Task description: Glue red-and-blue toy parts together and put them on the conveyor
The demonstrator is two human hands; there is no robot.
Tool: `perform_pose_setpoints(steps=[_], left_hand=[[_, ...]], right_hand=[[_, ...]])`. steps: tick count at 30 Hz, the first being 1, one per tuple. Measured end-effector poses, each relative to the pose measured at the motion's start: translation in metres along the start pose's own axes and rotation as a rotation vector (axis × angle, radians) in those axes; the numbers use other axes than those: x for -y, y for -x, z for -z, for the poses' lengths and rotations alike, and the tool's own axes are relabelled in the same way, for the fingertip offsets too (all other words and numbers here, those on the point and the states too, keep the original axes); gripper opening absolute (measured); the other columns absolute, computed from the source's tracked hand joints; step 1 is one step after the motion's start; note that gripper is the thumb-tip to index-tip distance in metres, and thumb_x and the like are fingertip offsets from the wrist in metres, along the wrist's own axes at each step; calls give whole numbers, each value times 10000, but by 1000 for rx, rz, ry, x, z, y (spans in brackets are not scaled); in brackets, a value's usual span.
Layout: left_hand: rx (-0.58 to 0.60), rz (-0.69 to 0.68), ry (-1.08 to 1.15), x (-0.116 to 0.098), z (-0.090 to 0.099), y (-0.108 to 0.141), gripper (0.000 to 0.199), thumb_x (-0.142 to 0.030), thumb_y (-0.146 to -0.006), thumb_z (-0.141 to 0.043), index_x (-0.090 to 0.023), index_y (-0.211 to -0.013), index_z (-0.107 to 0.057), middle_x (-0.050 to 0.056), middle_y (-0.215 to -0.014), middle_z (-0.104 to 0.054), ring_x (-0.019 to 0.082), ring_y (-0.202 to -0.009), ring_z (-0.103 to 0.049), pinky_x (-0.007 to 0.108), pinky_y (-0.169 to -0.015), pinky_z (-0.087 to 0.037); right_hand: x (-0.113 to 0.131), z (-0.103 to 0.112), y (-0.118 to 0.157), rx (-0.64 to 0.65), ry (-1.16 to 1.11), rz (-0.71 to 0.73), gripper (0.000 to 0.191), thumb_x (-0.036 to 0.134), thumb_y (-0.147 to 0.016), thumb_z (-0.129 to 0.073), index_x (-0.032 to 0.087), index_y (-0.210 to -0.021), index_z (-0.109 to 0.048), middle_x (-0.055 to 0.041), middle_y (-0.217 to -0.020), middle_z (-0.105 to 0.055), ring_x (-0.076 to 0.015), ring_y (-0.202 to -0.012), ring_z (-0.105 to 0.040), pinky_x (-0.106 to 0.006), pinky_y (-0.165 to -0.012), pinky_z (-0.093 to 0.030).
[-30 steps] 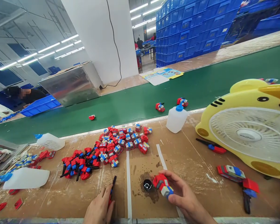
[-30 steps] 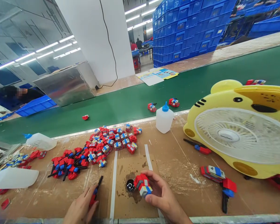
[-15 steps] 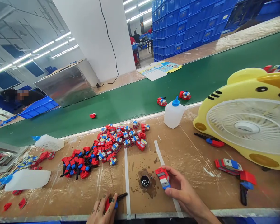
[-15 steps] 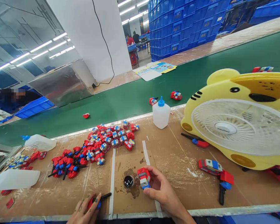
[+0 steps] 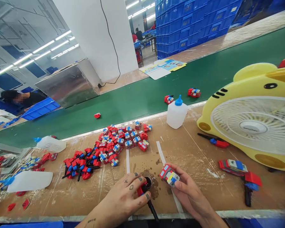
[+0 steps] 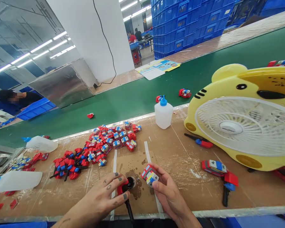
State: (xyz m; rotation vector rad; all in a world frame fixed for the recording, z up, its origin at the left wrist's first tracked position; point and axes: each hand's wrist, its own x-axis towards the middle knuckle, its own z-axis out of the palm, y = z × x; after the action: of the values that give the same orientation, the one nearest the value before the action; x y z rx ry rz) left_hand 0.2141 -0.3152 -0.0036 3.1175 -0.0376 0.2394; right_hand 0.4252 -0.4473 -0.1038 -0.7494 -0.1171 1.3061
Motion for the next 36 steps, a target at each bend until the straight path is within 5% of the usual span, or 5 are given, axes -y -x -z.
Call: perform_pose_setpoints(steps=[9,17,26,33,36], left_hand=[[156,-90,48,10,3,-28,194,-161,-955,-534,-186,-1113,-644,135,-1147,-667,232,-1005,-621,353,-855,-566],[-298,811,1032,13,-24,1,342,-350,-873,-698,-203,-1181,-677,114,-1175,-707,261,-1101,-659,367,-978,-525],[-498,973,1475,10,-32,-17,469,-415,-764,-802,-154,-1147,-724,149,-1133,-742,300,-1068,-693,423,-969,-542],[-880,1001,1558,-9,-54,-50,838,-411,-650,-881,-183,-1370,-518,166,-1281,-651,303,-1183,-632,388,-997,-524],[-907,1002,1441,3,-45,-73,839,-341,-640,-884,-210,-1356,-466,140,-1273,-637,263,-1155,-639,334,-959,-533]], right_hand=[[2,-4,10,-13,82,60,658,400,-527,-960,285,-1121,-701,-61,-1103,-715,-264,-1095,-617,-376,-957,-460],[-9,-18,-7,127,237,167,606,360,-623,-925,291,-1154,-641,-64,-1091,-717,-247,-1039,-666,-351,-903,-523],[-15,-40,-18,140,570,262,517,275,-717,-849,305,-1170,-601,-76,-1156,-721,-287,-1094,-676,-393,-922,-564],[-12,-63,-29,183,1140,932,641,97,-789,-721,356,-1345,-534,-71,-1227,-704,-305,-1102,-671,-430,-914,-565],[-4,-82,-41,143,1253,1145,763,29,-827,-635,356,-1472,-392,-84,-1265,-663,-298,-1177,-614,-468,-961,-524]])
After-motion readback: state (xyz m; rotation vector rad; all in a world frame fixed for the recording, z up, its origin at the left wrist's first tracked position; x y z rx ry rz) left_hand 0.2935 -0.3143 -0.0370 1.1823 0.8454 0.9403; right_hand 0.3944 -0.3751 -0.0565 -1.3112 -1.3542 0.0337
